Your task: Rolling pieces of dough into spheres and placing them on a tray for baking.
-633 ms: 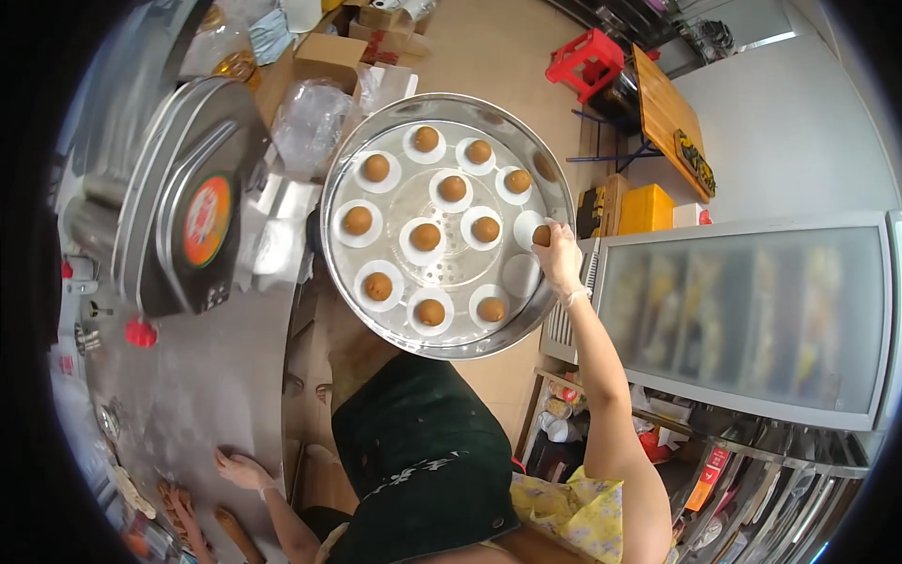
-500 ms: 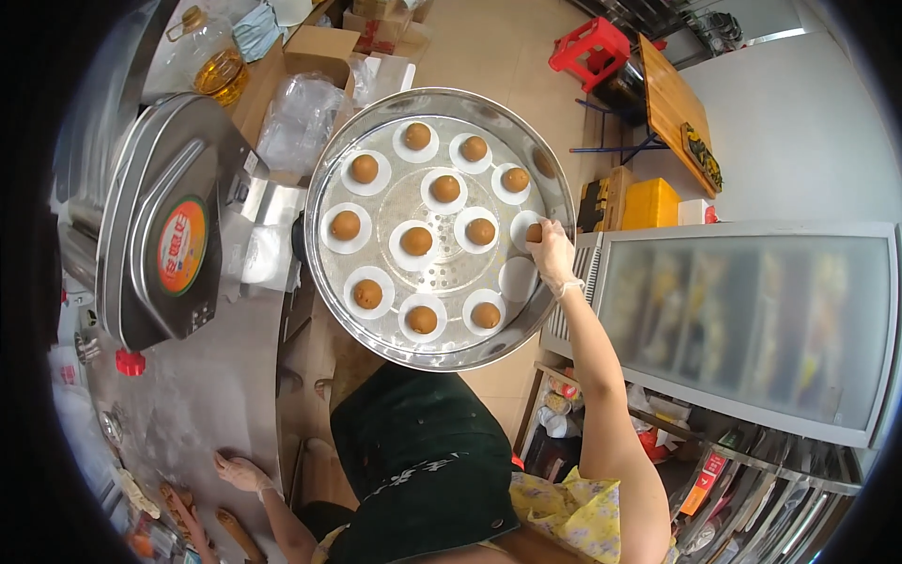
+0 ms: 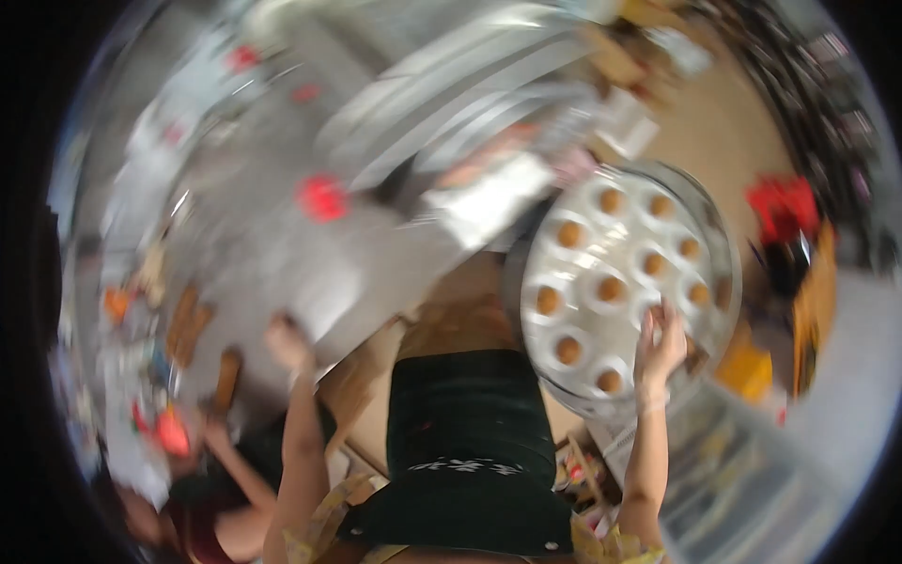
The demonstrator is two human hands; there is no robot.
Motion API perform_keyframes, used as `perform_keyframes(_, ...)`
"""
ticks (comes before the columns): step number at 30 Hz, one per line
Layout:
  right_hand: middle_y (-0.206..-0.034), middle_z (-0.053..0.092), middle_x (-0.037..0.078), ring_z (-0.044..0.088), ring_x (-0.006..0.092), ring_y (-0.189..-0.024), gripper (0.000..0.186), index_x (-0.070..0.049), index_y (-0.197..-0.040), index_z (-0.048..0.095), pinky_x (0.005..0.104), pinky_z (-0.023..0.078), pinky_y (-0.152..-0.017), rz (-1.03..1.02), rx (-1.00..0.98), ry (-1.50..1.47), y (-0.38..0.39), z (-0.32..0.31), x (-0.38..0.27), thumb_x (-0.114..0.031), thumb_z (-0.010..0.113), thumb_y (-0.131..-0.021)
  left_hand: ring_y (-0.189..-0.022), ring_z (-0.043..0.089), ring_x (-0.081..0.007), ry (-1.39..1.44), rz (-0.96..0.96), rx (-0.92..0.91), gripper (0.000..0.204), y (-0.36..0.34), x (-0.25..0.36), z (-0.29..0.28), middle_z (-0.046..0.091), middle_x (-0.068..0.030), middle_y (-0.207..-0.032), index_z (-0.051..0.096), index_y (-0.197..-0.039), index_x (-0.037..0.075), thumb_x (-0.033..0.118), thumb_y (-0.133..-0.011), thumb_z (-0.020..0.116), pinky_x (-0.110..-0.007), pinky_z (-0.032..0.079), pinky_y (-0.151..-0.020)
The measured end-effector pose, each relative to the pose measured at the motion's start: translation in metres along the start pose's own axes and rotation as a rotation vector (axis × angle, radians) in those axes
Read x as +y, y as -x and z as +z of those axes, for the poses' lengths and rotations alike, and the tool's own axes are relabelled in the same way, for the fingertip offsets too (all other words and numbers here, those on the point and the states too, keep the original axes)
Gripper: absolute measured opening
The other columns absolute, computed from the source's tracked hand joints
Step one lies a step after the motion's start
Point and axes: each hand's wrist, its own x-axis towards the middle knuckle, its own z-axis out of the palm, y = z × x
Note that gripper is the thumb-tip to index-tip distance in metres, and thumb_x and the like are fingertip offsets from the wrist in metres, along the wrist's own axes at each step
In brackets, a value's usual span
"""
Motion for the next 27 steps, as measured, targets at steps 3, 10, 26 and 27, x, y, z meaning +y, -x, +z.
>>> perform_keyframes(3,-0.092,0.07,0.013,0.067,0.0292,-0.08,0.028,-0.001,-0.111,0.066,0.0377,0.053,-0.071,-0.464,-0.097,-0.243,0.017,0.054,-0.13,-0.004,0.071,-0.083,-0.097,0.059,-0.0366,-0.058,0.006,0.032,0.026,0.008,-0.022,0.019,0.065,-0.0142,-0.11,0.064,-0.109,0.009,0.003,-0.085,0.059,-0.046,0.048,-0.086)
perform_keyframes(10,-0.119,0.059,0.021,0.056,0.0384,-0.11,0.049,-0.002,-0.134,0.051,0.0479,0.044,-0.097,-0.792,-0.508,-0.507,0.066,0.247,-0.395,-0.02,0.066,-0.091,-0.102,0.059,-0.0342,0.126,-0.089,0.044,0.05,0.022,-0.037,0.008,0.063,-0.0124,-0.117,0.06,-0.122,0.011,0.001,-0.073,0.064,-0.043,0.053,-0.084)
perform_keyframes(26,-0.145,0.047,0.022,0.043,0.039,-0.133,0.04,0.001,-0.131,0.051,0.0526,0.032,-0.112,-0.878,-0.294,-0.068,0.096,0.333,-0.461,-0.009,0.051,-0.092,-0.129,0.043,-0.0337,-0.267,-0.27,0.102,0.092,-0.203,-0.294,-0.063,0.06,-0.0156,-0.122,0.049,-0.135,0.003,0.048,-0.063,0.085,-0.052,0.028,-0.113)
perform_keyframes(27,-0.145,0.047,0.022,0.043,0.039,-0.133,0.04,0.001,-0.131,0.051,0.0526,0.032,-0.112,-0.871,-0.292,-0.053,0.096,0.334,-0.458,-0.009,0.051,-0.092,-0.131,0.042,-0.0331,-0.356,-0.287,-0.078,0.095,-0.214,-0.299,-0.058,0.06,-0.0152,-0.124,0.049,-0.136,0.005,0.053,-0.063,0.084,-0.053,0.025,-0.115)
